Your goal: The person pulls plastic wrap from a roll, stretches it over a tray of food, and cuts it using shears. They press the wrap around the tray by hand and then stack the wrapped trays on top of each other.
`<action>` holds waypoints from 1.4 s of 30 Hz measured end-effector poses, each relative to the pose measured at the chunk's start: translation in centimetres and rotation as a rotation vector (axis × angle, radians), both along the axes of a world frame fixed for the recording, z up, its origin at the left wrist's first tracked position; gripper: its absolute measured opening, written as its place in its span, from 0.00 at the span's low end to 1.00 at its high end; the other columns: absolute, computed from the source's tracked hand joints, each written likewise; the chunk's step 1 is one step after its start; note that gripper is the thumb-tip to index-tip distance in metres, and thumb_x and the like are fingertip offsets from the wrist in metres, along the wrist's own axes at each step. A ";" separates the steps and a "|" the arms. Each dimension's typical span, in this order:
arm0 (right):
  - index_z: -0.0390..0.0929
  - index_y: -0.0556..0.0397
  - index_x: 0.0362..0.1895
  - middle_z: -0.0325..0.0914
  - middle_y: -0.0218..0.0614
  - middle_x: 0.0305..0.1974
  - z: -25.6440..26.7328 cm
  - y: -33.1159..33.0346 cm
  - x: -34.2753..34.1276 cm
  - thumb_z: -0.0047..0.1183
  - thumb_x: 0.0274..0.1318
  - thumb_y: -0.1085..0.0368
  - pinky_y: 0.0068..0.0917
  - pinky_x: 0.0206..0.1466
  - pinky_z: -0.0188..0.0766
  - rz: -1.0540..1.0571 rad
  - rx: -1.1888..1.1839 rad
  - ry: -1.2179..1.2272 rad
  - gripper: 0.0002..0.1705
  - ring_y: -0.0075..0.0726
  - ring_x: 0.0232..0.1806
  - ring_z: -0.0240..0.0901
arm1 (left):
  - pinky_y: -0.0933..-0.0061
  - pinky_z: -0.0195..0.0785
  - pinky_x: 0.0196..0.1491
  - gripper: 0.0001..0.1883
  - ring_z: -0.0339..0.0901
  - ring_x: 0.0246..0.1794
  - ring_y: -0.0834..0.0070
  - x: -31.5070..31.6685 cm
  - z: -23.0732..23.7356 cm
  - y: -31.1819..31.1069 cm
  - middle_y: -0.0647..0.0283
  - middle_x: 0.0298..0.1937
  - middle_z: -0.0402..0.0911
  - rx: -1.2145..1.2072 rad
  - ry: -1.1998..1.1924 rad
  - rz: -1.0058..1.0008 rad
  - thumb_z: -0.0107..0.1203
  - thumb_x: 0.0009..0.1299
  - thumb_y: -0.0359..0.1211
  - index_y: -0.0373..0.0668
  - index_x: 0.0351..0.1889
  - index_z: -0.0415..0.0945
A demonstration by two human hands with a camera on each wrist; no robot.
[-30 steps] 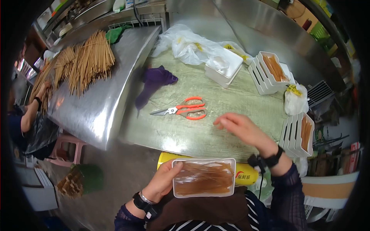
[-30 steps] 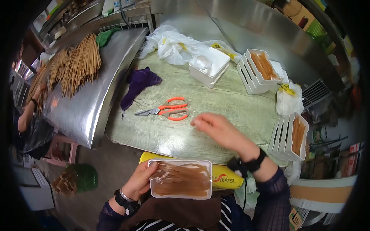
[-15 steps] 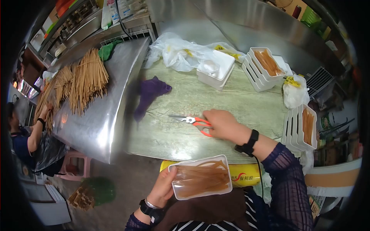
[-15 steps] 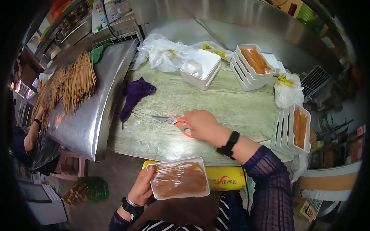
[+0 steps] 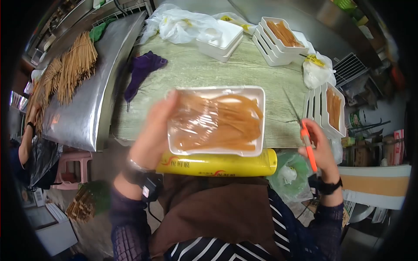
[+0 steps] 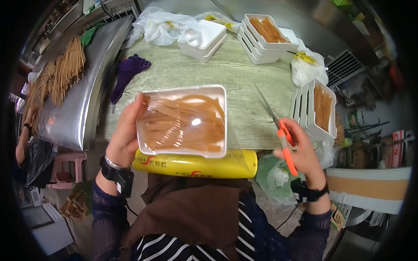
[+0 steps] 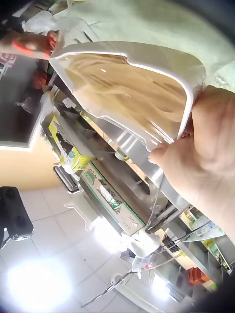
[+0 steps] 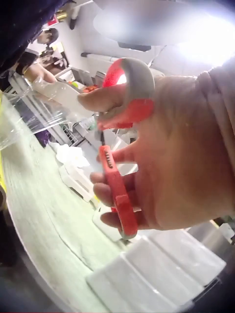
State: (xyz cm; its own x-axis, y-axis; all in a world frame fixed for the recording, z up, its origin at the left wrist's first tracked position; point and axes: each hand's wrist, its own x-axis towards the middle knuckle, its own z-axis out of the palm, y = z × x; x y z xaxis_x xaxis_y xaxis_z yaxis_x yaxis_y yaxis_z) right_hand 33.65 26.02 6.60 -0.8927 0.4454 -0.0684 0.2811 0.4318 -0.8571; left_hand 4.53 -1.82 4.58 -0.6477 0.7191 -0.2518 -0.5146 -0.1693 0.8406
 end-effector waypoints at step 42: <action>0.79 0.46 0.52 0.77 0.46 0.47 -6.9 -11.6 -18.1 0.61 0.46 0.58 0.40 0.50 0.73 0.607 0.605 0.135 0.25 0.53 0.45 0.75 | 0.62 0.69 0.61 0.26 0.74 0.58 0.65 -6.1 1.7 -2.3 0.55 0.58 0.75 0.292 -0.210 0.077 0.47 0.76 0.48 0.36 0.60 0.68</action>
